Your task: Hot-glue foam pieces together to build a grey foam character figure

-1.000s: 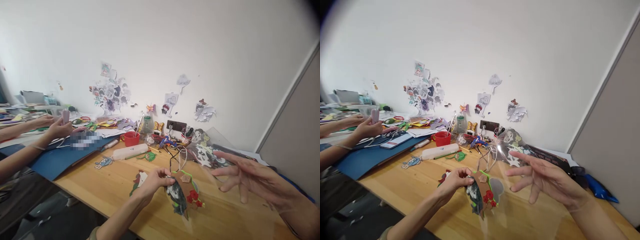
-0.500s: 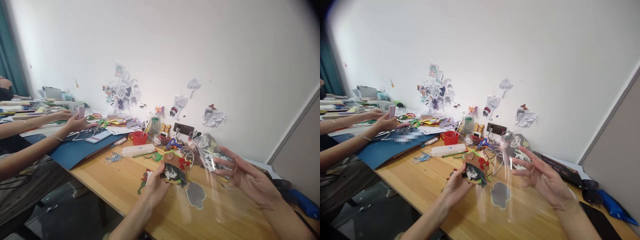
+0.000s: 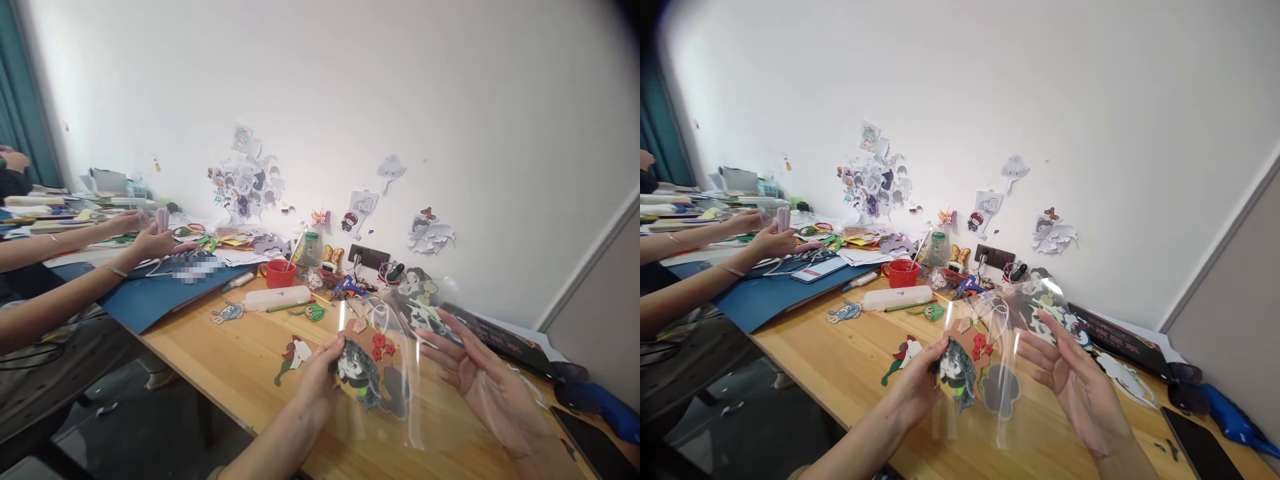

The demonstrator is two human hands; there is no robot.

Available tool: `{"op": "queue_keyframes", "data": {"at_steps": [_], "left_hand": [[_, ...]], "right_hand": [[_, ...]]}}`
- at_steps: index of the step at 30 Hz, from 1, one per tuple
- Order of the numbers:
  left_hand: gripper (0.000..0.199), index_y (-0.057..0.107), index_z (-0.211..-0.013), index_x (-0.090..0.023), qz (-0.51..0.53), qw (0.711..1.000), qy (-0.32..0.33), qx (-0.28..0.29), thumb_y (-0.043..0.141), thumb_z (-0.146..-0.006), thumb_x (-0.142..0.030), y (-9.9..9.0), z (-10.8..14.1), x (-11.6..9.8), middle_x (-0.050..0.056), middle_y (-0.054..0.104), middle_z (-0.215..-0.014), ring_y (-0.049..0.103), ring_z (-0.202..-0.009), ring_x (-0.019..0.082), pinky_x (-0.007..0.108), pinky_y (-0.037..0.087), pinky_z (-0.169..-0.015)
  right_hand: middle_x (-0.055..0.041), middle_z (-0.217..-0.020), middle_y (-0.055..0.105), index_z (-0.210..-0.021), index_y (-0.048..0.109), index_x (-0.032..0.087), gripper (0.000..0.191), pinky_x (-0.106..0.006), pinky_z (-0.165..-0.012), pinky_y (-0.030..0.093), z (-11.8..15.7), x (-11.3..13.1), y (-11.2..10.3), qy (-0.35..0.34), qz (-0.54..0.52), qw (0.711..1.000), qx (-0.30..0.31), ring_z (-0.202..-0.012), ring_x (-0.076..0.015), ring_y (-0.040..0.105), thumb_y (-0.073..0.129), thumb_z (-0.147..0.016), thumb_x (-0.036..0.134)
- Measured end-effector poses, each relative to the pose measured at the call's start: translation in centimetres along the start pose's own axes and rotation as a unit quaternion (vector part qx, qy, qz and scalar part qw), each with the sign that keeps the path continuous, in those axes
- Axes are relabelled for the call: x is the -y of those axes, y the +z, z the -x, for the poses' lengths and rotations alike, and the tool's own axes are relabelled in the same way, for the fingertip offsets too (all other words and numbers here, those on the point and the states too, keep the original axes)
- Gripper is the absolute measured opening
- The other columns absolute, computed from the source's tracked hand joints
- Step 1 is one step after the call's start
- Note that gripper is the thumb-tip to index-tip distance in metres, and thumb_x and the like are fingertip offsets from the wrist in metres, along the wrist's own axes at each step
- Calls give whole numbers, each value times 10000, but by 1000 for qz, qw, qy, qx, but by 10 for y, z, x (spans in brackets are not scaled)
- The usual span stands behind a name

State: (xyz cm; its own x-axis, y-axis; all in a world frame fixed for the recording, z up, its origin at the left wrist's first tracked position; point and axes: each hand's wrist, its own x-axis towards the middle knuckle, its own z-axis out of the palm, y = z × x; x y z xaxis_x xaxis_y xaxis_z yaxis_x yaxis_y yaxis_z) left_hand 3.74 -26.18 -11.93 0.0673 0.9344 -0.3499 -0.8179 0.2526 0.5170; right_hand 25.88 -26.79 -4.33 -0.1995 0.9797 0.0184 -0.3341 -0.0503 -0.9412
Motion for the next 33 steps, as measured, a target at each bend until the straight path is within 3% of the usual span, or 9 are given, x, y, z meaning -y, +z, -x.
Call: {"op": "queue_keyframes", "data": {"at_steps": [5, 9, 12, 17, 20, 25, 28, 30, 33], "left_hand": [[183, 550, -736, -170, -13, 996, 68, -64, 716, -659, -171, -7, -13, 8, -2, 606, -672, 560, -586, 120, 216, 428, -565], [179, 539, -740, -172, -29, 992, 88, -80, 705, -677, -196, -5, -21, 18, -8, 598, -683, 554, -575, 114, 219, 434, -578], [170, 547, -787, -170, -53, 993, 61, -83, 685, -703, -224, -1, -18, 21, -8, 594, -702, 553, -564, 111, 217, 431, -564], [207, 550, -920, -142, -119, 990, -53, -59, 509, -852, -334, -1, -1, 10, 30, 590, -753, 583, -592, 168, 295, 466, -565], [231, 556, -965, -127, -144, 985, -94, -21, 460, -884, -321, -3, 9, 6, 39, 594, -773, 588, -617, 165, 287, 470, -577], [323, 558, -1012, -126, -85, 979, -138, 127, 425, -891, -393, -13, 15, 12, 64, 611, -898, 599, -741, 165, 261, 471, -644], [389, 549, -1060, -150, -52, 967, -161, 188, 445, -863, -469, -20, 18, 18, 75, 600, -1007, 589, -834, 194, 299, 470, -711], [420, 542, -1091, -159, -76, 967, -156, 188, 448, -853, -492, -22, 20, 20, 77, 600, -1014, 582, -839, 192, 319, 463, -745], [447, 594, -980, -137, -234, 965, -64, 104, 497, -804, -536, -26, 21, 19, 62, 616, -820, 561, -693, 166, 284, 448, -655]], "right_hand": [[-69, -1138, 617, -1303, 390, 239, 553, -276, -771, 496, 7, -10, 1, 70, 42, 993, -85, -1074, -226, 542, 568, -795, 367], [-72, -1138, 614, -1303, 377, 230, 620, -301, -781, 483, 14, -20, 13, 69, 91, 991, -74, -1057, -229, 550, 617, -758, 400], [-90, -1142, 608, -1292, 386, 225, 615, -327, -785, 471, 18, -20, 27, 60, 135, 987, -64, -1043, -236, 557, 574, -767, 484], [-100, -1167, 591, -1271, 416, 220, 623, -326, -777, 475, 22, -22, 36, 14, 157, 984, -81, -1066, -234, 540, 558, -755, 539], [-98, -1167, 592, -1268, 433, 226, 598, -321, -758, 489, 24, -29, 31, 13, 128, 989, -72, -1074, -239, 536, 568, -765, 521], [-89, -1243, 541, -1294, 420, 245, 530, -323, -787, 497, 32, -29, 14, 23, -2, 998, -58, -1138, -246, 490, 548, -811, 420], [-71, -1275, 516, -1314, 395, 279, 495, -303, -782, 507, 38, -23, -1, 41, -88, 994, -43, -1162, -233, 468, 499, -839, 372], [-43, -1283, 510, -1294, 417, 314, 492, -270, -752, 516, 43, -23, -14, 55, -123, 990, -48, -1176, -215, 454, 518, -816, 368], [-26, -1266, 525, -1207, 514, 332, 478, -275, -731, 524, 57, -34, -35, 82, -113, 987, -83, -1178, -224, 451, 590, -740, 402]]}}
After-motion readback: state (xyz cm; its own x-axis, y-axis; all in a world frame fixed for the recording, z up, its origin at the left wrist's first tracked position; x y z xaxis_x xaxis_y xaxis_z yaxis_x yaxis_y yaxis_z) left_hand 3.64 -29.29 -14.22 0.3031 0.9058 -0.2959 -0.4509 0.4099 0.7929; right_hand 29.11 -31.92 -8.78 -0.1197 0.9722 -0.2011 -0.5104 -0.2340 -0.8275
